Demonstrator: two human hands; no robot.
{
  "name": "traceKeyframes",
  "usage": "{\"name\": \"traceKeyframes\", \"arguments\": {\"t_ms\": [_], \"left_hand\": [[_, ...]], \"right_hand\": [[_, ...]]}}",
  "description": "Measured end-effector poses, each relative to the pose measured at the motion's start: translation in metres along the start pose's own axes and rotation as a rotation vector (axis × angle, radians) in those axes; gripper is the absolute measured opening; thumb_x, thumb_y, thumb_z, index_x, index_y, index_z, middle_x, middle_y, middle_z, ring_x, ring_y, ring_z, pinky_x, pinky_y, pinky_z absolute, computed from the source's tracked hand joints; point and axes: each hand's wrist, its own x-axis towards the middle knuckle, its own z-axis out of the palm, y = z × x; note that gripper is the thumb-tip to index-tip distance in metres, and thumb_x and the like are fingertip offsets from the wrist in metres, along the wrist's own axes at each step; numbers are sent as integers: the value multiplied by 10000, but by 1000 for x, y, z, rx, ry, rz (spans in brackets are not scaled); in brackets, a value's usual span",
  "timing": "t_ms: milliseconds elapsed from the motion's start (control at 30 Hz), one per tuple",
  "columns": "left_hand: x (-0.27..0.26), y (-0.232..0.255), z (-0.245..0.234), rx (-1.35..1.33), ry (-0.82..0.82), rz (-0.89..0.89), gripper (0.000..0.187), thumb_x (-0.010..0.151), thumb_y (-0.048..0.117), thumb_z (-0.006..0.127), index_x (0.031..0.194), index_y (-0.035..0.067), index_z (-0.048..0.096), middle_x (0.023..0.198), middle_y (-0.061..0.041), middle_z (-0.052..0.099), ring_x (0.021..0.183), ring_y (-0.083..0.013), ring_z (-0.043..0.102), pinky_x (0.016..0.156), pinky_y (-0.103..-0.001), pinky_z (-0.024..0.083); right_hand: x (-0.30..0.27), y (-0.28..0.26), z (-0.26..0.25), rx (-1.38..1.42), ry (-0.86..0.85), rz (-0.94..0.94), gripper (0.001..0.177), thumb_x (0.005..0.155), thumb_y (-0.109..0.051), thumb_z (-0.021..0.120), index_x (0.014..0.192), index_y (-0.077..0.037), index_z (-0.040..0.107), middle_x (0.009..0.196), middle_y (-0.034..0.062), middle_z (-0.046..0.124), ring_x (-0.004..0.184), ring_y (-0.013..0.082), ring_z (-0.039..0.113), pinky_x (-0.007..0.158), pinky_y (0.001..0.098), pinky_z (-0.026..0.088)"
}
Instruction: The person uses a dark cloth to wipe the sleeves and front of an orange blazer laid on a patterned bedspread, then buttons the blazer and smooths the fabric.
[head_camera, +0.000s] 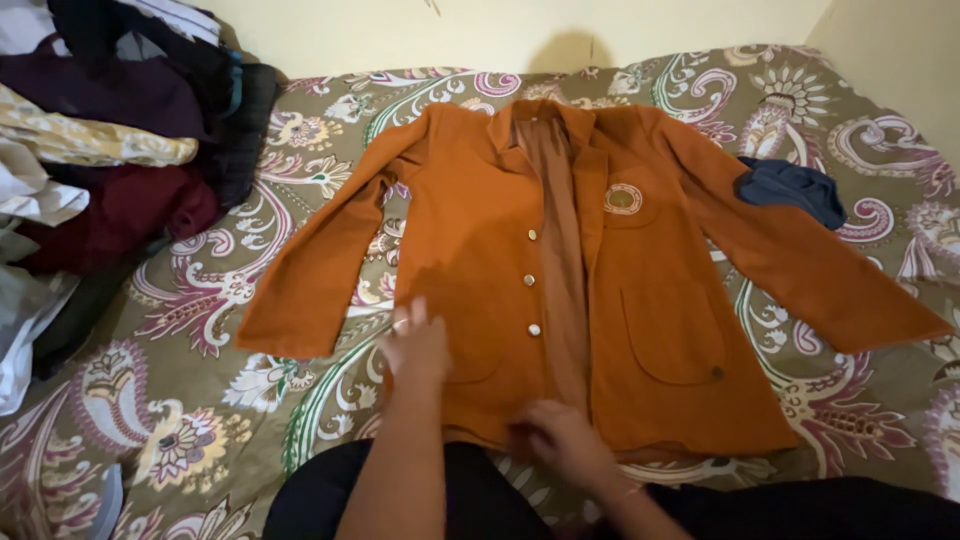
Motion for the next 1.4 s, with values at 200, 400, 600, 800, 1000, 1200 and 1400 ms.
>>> {"name": "traceKeyframes", "arguments": {"t_ms": [200, 400, 600, 800, 1000, 1200, 1400], "left_hand": [[-8, 70, 29, -198, 84, 325, 280, 920, 194, 594, 1190, 118, 610, 1273, -137, 644, 1151, -402, 637, 916, -533, 544], [-9, 133, 114, -169, -19, 367, 369, 881, 333, 701, 1134, 71, 639, 1081, -182, 717, 1022, -370, 707, 861, -485, 578], [-16, 133, 92, -141, -24, 290, 285, 899, 355, 663, 958, 83, 722, 1035, -161, 733, 997, -358, 719, 855, -469, 584], [-14, 134, 89, -149, 52, 285, 283, 893, 341, 626, 916, 79, 730, 994, -170, 736, 947, -371, 725, 837, -493, 582], [-36, 156, 68, -281, 69, 326, 278, 931, 319, 558, 941, 54, 644, 931, -212, 737, 898, -397, 724, 804, -510, 577], [-6, 156, 131, -140, 19, 397, 187, 925, 202, 535, 980, 59, 643, 947, -194, 750, 917, -372, 742, 801, -486, 590], [-14, 156, 125, -137, -69, 433, 205, 935, 222, 561, 1032, 62, 644, 998, -204, 739, 964, -378, 725, 831, -494, 580]], "right_hand": [[-3, 31, -68, -54, 120, 376, 279, 865, -84, 666, 1143, -86, 686, 1024, 145, 681, 965, 314, 678, 860, 374, 543], [-28, 44, -78, -186, 312, 348, 491, 776, -256, 805, 1125, -31, 542, 1002, 204, 631, 887, 389, 640, 756, 434, 543], [-10, 31, -72, -356, 92, 728, 404, 859, -450, 710, 954, -77, 585, 952, 157, 683, 860, 390, 685, 756, 493, 551], [-17, 54, -65, -359, 84, 681, 344, 894, -430, 616, 962, -92, 618, 923, 175, 705, 870, 405, 679, 775, 525, 536], [-12, 13, -79, -335, 67, 534, 313, 903, -407, 593, 939, -98, 631, 904, 160, 715, 845, 409, 676, 718, 546, 521], [-24, 32, -49, -297, 24, 543, 307, 916, -417, 590, 942, -115, 642, 893, 155, 722, 846, 398, 680, 729, 537, 524], [-22, 21, -75, -240, -140, 583, 306, 928, -380, 575, 1061, -114, 643, 910, 171, 720, 865, 412, 671, 759, 535, 517]]}}
